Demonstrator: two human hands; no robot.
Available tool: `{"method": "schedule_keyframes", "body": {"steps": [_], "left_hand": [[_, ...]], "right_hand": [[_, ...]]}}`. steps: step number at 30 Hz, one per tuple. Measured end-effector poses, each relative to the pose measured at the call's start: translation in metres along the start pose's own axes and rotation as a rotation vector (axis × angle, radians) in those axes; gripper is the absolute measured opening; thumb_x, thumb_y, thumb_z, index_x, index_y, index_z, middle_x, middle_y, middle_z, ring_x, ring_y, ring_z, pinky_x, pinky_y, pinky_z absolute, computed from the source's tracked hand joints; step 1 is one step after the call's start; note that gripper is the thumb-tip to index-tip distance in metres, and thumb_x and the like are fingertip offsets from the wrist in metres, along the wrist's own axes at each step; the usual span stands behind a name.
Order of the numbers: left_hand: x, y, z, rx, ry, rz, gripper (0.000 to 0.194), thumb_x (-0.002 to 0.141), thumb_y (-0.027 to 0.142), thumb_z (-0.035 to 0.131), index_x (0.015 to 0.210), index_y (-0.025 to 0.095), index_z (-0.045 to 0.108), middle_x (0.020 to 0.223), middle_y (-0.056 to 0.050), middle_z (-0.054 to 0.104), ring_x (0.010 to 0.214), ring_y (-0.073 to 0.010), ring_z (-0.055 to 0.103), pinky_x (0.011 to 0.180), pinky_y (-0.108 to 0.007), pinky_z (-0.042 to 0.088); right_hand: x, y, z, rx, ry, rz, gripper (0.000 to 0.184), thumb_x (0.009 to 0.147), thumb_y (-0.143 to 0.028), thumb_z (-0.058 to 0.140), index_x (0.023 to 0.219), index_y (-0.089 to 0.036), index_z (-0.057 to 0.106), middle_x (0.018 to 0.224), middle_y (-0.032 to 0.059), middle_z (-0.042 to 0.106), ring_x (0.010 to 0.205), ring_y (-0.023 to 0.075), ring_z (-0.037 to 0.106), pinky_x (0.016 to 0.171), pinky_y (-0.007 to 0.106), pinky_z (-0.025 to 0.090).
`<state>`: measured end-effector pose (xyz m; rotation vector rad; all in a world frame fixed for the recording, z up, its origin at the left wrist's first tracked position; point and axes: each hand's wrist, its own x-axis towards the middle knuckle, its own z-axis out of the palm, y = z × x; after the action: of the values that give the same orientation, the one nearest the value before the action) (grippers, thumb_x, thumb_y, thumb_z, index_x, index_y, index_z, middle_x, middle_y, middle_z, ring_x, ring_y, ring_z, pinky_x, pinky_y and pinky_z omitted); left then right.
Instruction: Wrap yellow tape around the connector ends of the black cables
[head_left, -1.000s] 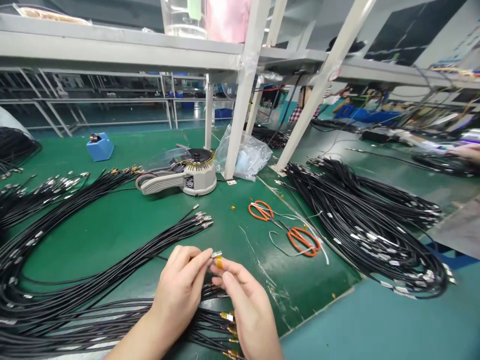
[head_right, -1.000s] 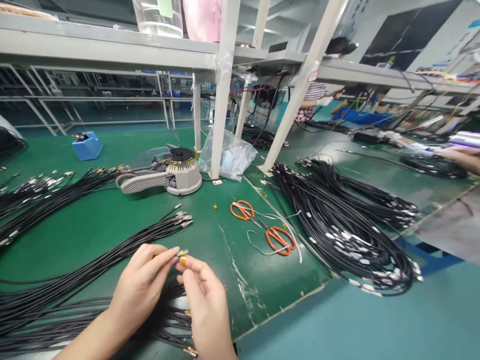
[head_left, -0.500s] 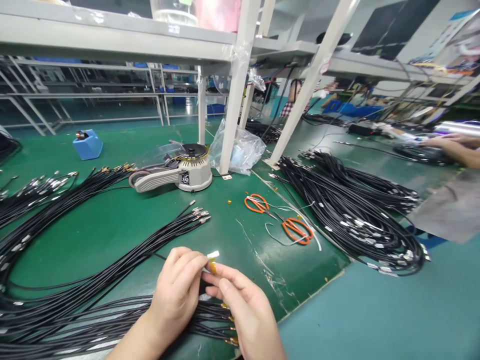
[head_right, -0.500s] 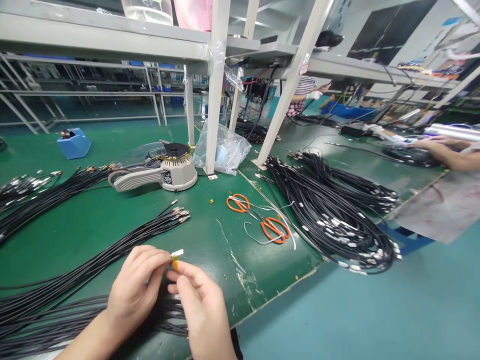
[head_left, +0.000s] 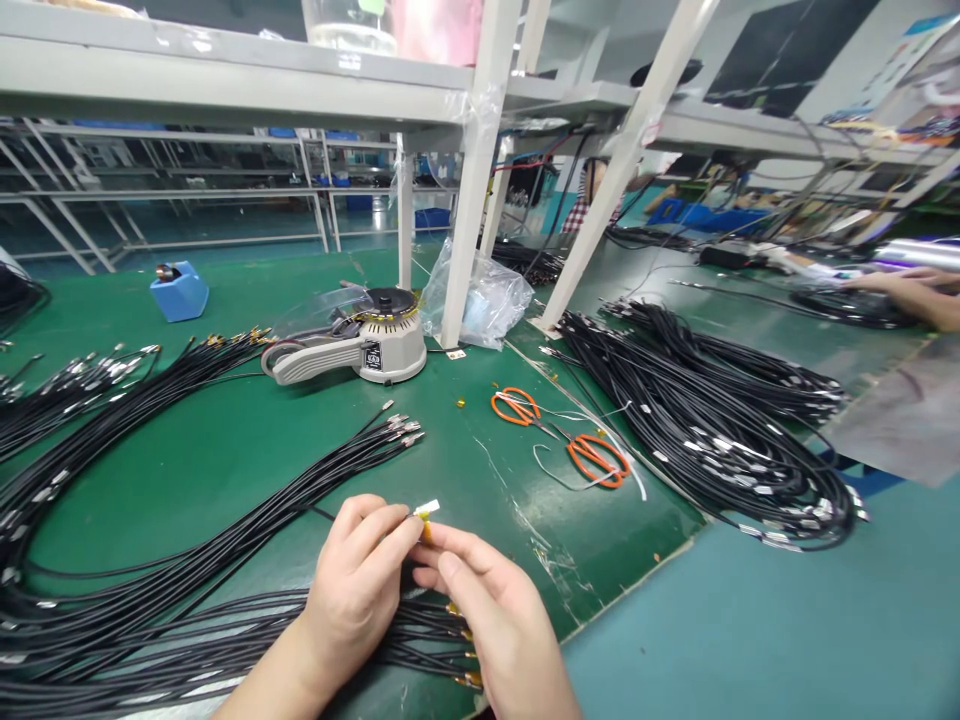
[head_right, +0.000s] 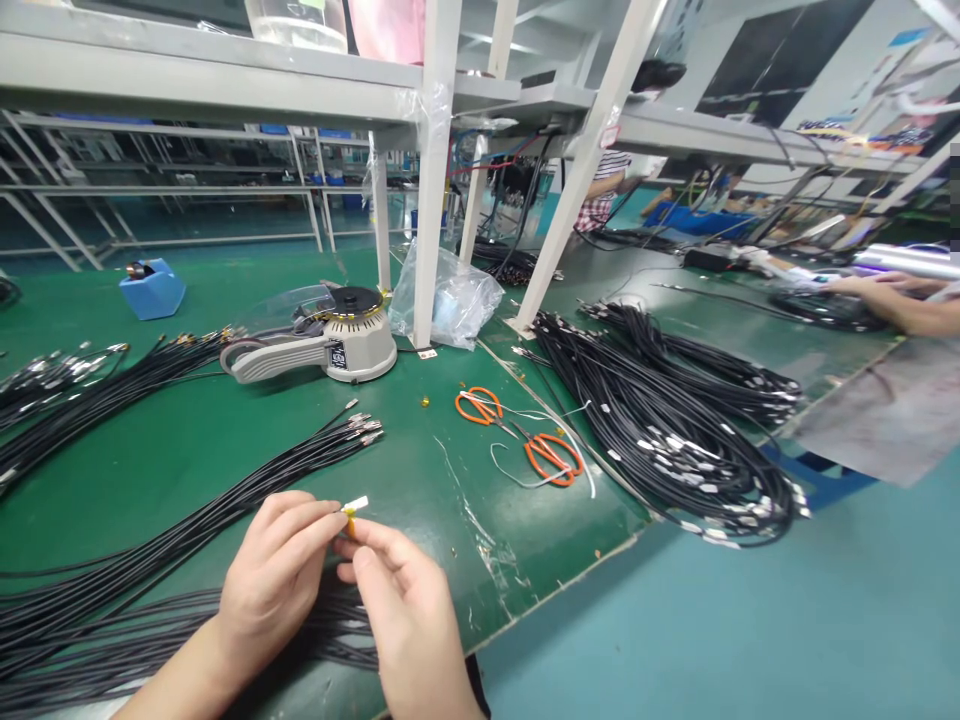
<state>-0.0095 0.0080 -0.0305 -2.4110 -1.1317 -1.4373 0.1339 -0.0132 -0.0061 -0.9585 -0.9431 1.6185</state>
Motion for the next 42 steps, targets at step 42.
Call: {"method": "schedule_keyframes", "body": {"steps": [42], "left_hand": [[-0.001, 0.007, 0.003, 0.123, 0.004, -0.184, 0.017, 0.088, 0.008, 0.050, 0.102, 0.014, 0.058, 0.085, -0.006, 0.060, 0.077, -0.0160, 0.056, 0.069, -0.027, 0.049]], "right_hand": [[0.005, 0.004, 0.000, -0.109, 0.176, -0.011, 0.043, 0.075, -0.049, 0.068, 0.100, -0.015, 0.060, 0.088, 0.0065, 0.068, 0.077, 0.0184, 0.065, 0.067, 0.030, 0.054]]}}
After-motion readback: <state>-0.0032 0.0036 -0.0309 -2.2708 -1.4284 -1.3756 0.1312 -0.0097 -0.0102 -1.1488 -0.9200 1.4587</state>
